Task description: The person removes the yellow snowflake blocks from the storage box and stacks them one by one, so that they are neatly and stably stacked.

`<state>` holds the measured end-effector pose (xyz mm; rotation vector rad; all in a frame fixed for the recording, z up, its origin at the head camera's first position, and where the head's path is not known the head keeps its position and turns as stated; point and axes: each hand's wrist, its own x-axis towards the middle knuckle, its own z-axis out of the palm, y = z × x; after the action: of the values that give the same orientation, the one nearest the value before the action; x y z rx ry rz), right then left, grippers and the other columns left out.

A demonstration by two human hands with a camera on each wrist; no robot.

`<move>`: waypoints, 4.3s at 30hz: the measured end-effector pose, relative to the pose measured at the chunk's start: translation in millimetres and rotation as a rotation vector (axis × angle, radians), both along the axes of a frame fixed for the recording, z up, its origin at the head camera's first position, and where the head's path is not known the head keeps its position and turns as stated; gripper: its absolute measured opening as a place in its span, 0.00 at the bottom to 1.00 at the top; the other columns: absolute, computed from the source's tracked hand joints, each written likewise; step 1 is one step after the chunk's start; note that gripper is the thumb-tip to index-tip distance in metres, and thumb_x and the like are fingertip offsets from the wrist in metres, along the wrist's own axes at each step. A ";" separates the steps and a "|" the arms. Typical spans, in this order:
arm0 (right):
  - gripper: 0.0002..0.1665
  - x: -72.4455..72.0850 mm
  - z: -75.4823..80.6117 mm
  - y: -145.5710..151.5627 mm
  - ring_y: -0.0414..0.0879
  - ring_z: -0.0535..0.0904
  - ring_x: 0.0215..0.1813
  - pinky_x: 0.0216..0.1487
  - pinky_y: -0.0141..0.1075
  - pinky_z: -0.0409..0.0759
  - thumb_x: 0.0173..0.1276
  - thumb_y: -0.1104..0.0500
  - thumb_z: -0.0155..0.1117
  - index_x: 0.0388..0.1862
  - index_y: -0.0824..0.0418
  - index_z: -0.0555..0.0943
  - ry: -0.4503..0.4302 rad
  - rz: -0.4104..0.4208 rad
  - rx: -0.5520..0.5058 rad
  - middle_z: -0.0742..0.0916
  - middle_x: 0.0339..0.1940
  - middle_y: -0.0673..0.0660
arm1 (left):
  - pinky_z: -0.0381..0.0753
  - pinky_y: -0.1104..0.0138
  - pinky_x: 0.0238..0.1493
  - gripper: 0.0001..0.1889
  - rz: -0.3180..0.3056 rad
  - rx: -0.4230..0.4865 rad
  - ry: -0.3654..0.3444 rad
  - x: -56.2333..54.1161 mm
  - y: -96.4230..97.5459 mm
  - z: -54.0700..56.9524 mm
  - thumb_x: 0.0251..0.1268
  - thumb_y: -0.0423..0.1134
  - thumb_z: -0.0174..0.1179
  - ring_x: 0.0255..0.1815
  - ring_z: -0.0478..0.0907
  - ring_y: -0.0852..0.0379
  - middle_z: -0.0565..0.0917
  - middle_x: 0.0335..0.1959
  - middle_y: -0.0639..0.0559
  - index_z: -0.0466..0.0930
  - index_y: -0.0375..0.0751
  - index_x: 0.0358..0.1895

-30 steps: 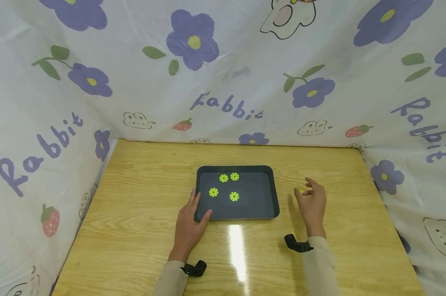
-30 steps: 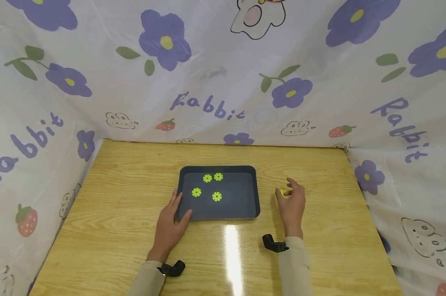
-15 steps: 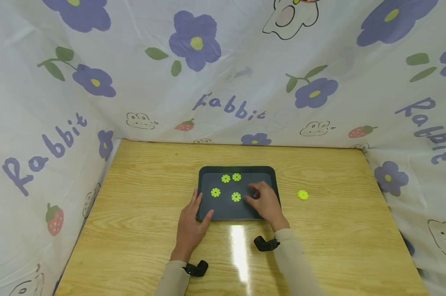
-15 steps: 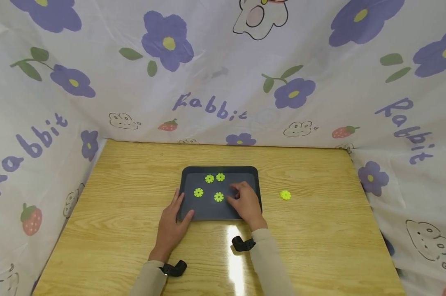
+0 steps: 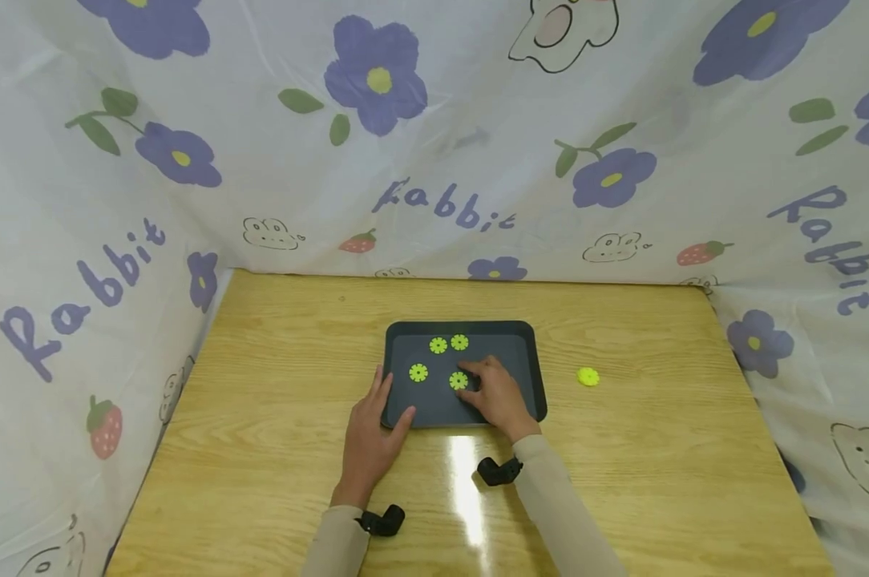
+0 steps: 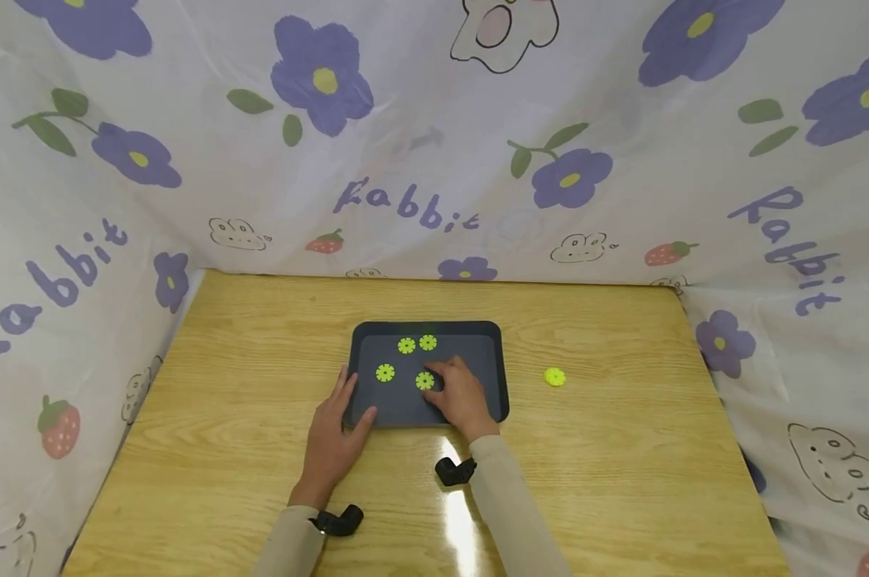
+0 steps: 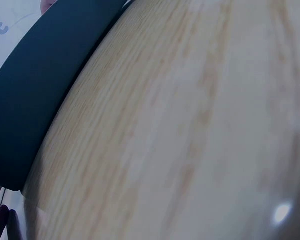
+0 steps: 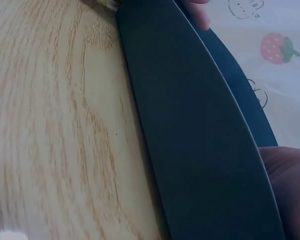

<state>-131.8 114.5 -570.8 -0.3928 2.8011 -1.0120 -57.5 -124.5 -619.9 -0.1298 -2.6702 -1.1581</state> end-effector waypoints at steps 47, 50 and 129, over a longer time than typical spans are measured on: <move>0.21 0.7 6.2 10.4 0.40 0.76 0.32 0.32 0.35 0.78 0.67 0.56 0.77 0.56 0.63 0.87 0.091 -0.051 -0.092 0.84 0.42 0.55 | 0.68 0.41 0.71 0.37 0.000 0.005 0.029 -0.8 -0.6 1.1 0.75 0.54 0.63 0.75 0.68 0.39 0.57 0.84 0.53 0.64 0.42 0.80; 0.21 1.9 8.0 15.3 0.40 0.76 0.31 0.32 0.35 0.77 0.66 0.56 0.78 0.55 0.63 0.87 0.125 -0.081 -0.117 0.83 0.41 0.55 | 0.69 0.41 0.71 0.37 -0.002 0.006 0.036 -1.0 -0.4 0.6 0.74 0.53 0.63 0.75 0.68 0.38 0.57 0.84 0.53 0.65 0.42 0.80; 0.30 28.9 -19.9 171.9 0.49 0.75 0.44 0.39 0.33 0.72 0.74 0.55 0.69 0.71 0.66 0.77 -0.006 -0.594 -0.202 0.78 0.55 0.64 | 0.65 0.43 0.74 0.38 -0.008 -0.002 0.007 -0.7 -1.2 -0.4 0.76 0.55 0.61 0.78 0.64 0.42 0.54 0.84 0.54 0.62 0.43 0.81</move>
<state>-102.9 286.4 -590.6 0.4577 2.8730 -1.3974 -58.3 -125.8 -620.3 -0.1452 -2.6678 -1.1551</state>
